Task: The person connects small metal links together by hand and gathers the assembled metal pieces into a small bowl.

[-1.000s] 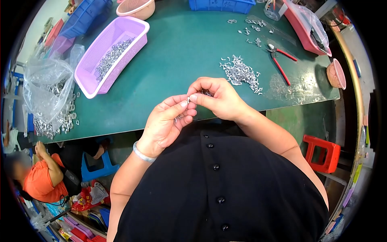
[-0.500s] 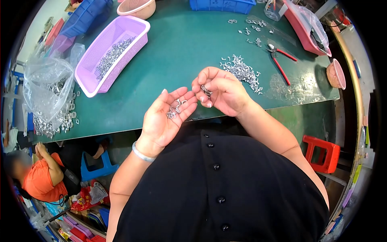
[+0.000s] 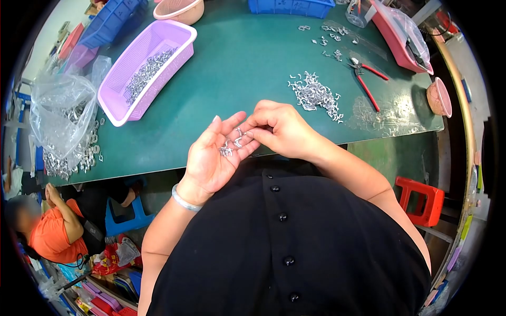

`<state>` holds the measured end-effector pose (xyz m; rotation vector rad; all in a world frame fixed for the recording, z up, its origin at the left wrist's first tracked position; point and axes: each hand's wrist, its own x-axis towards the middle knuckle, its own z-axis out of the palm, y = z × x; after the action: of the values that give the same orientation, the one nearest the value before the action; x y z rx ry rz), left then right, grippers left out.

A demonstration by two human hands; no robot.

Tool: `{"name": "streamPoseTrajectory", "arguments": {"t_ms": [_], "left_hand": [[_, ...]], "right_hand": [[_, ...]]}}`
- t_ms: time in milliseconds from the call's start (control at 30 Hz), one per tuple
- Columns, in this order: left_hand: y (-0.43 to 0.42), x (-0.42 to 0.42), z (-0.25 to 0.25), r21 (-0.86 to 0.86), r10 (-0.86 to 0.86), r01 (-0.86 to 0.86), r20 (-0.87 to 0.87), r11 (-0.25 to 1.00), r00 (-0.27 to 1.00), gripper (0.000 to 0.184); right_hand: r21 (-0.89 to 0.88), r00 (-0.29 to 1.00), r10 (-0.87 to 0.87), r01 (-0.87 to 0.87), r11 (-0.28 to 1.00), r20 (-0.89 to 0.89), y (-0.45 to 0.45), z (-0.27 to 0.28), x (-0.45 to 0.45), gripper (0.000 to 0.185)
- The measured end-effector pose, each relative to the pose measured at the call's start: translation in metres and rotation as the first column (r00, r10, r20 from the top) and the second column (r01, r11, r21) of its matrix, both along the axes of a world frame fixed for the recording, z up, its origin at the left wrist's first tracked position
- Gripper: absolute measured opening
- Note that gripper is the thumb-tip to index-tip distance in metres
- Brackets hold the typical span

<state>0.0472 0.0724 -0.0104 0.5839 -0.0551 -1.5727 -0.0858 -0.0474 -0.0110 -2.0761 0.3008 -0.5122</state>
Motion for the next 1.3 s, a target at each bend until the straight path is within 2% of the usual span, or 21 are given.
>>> {"name": "streamPoseTrajectory", "arguments": {"t_ms": [100, 200, 300, 500, 600, 733, 800, 933, 1033, 1300], "left_hand": [[0.0, -0.001, 0.002, 0.002, 0.004, -0.004, 0.005, 1.0, 1.0, 0.047], [0.001, -0.001, 0.002, 0.007, 0.009, -0.01, 0.013, 1.0, 1.0, 0.047], [0.001, -0.001, 0.002, 0.016, 0.015, -0.015, 0.032, 1.0, 0.999, 0.046], [0.002, -0.001, 0.003, 0.012, 0.0, -0.001, 0.045, 1.0, 0.999, 0.046], [0.002, -0.002, 0.003, 0.017, 0.0, -0.001, 0.043, 1.0, 0.999, 0.046], [0.001, -0.002, 0.005, 0.024, 0.009, -0.01, 0.04, 1.0, 0.999, 0.045], [0.001, -0.002, 0.008, 0.071, 0.0, -0.01, 0.129, 0.997, 0.992, 0.04], [0.001, 0.001, 0.004, 0.145, -0.086, 0.037, 0.347, 0.989, 0.934, 0.023], [0.0, 0.0, 0.0, 0.158, -0.113, 0.055, 0.388, 0.986, 0.915, 0.014], [-0.001, 0.003, -0.004, 0.143, -0.088, 0.048, 0.294, 0.989, 0.952, 0.012]], "right_hand": [[-0.027, 0.999, 0.0, 0.001, 1.0, 0.032, -0.001, -0.004, 0.002, 0.008], [0.065, 0.999, -0.009, 0.006, 0.998, 0.04, -0.001, -0.004, 0.001, 0.007], [0.057, 0.999, -0.007, 0.005, 0.998, 0.035, -0.001, -0.002, 0.001, 0.007], [-0.102, 0.997, 0.027, -0.019, 0.995, 0.077, -0.002, -0.005, -0.001, 0.008], [-0.127, 0.997, 0.034, -0.024, 0.992, 0.072, -0.003, -0.005, 0.0, 0.008], [0.08, 0.993, 0.054, -0.063, 0.995, 0.107, -0.005, -0.009, -0.001, 0.005], [0.224, 0.993, 0.059, -0.08, 0.971, 0.102, -0.006, -0.009, -0.002, 0.003], [0.168, 0.997, 0.041, -0.051, 0.985, 0.068, -0.004, -0.004, -0.003, 0.003], [0.162, 0.998, 0.039, -0.046, 0.986, 0.046, -0.002, 0.0, -0.004, 0.004], [0.329, 0.996, 0.012, -0.041, 0.944, 0.09, -0.004, -0.003, -0.004, 0.007]]}}
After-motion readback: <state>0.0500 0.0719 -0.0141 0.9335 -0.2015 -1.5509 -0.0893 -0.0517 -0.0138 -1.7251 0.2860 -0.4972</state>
